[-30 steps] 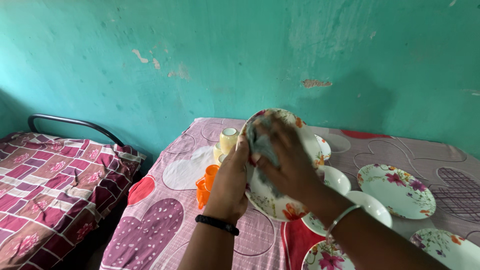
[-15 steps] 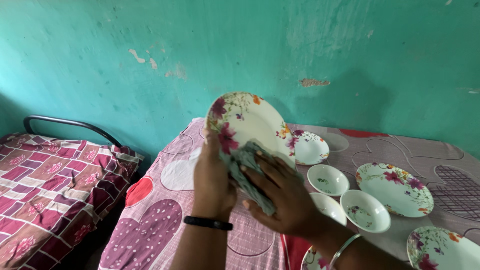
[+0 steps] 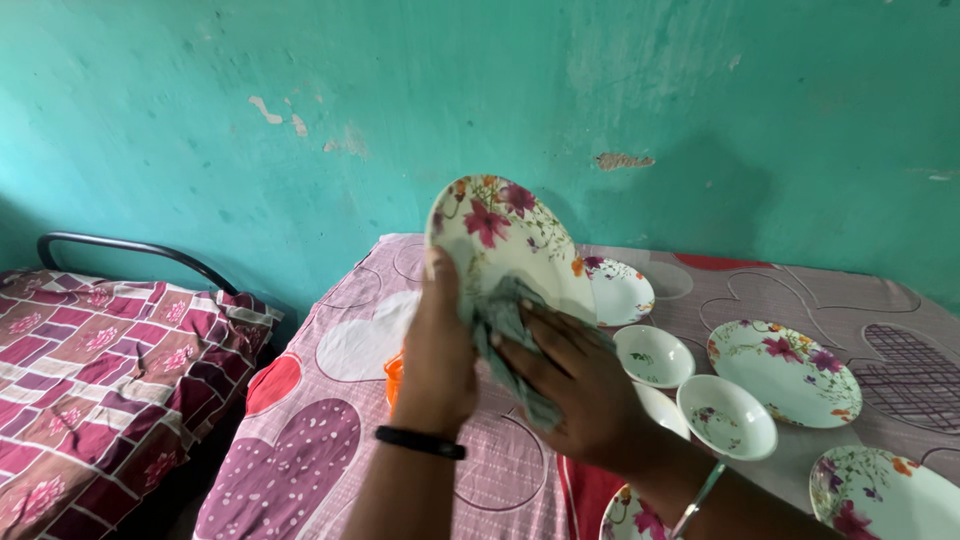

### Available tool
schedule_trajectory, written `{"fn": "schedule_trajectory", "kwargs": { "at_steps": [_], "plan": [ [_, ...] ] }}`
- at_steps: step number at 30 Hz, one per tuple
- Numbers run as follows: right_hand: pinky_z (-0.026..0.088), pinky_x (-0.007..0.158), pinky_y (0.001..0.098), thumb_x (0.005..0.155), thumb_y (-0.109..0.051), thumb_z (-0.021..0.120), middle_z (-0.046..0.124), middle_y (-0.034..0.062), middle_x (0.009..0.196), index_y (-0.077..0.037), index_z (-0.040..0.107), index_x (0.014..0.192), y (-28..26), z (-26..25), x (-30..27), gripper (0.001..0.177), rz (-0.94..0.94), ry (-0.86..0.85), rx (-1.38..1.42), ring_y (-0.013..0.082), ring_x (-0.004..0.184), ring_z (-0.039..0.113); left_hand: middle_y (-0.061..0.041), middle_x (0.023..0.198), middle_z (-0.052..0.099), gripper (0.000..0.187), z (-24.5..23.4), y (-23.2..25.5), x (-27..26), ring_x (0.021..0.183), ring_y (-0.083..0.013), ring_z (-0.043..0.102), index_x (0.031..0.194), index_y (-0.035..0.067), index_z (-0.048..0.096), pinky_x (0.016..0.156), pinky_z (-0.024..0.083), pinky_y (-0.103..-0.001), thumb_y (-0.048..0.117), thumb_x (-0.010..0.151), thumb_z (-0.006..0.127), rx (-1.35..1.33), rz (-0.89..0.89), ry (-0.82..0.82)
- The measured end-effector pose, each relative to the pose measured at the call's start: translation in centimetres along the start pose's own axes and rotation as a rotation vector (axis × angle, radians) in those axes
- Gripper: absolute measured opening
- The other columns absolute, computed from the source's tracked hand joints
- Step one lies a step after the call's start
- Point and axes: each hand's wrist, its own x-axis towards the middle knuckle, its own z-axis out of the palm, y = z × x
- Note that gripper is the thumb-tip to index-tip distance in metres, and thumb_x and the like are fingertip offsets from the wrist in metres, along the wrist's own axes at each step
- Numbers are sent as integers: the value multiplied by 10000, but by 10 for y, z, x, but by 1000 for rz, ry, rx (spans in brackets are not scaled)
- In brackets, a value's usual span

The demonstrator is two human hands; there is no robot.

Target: The person wipes various plates and small bowls with a cloth, handling each item individually while they are laid out on a table.

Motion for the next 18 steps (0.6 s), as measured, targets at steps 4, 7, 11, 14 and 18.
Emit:
{"fn": "schedule_trajectory", "kwargs": {
  "at_steps": [4,7,11,14,18],
  "plan": [
    [446,1094,550,775,-190,762,585,228,1388,-96,624,1353,19,-16,-3,602,-27,-48,-96,405,1292,574,-163,1349,622,639,-19,20,4,1175,-293,624,1447,9,496,989,528,-428,471,1006,482,-144,-67,-210],
    [449,1114,543,768,-139,713,574,233,1435,-101,612,1363,13,-14,3,605,22,7,-106,411,1329,569,-158,1432,567,684,-10,20,4,1258,-284,582,1513,35,423,1037,508,-417,477,998,507,-77,15,-269],
    [455,1089,521,805,-160,714,517,274,1452,-34,558,1400,-10,-3,13,628,167,-8,43,451,1316,537,-155,1529,487,752,12,2,-1,1347,-266,510,1591,150,274,1082,467,-386,511,973,504,83,124,-246],
    [436,1108,542,784,-181,727,501,275,1466,-34,556,1380,-10,-2,10,637,109,-25,-26,462,1321,535,-126,1563,461,785,5,2,4,1384,-245,487,1624,161,257,1093,453,-364,563,979,455,152,127,-246],
    [432,1101,554,691,-223,748,530,238,1438,-104,596,1378,12,-13,-2,714,-52,-82,-114,444,1311,558,-237,1467,556,814,-19,26,17,1290,-351,570,1560,-32,390,1021,530,-423,562,1013,487,-20,-105,-318]
  ]
}}
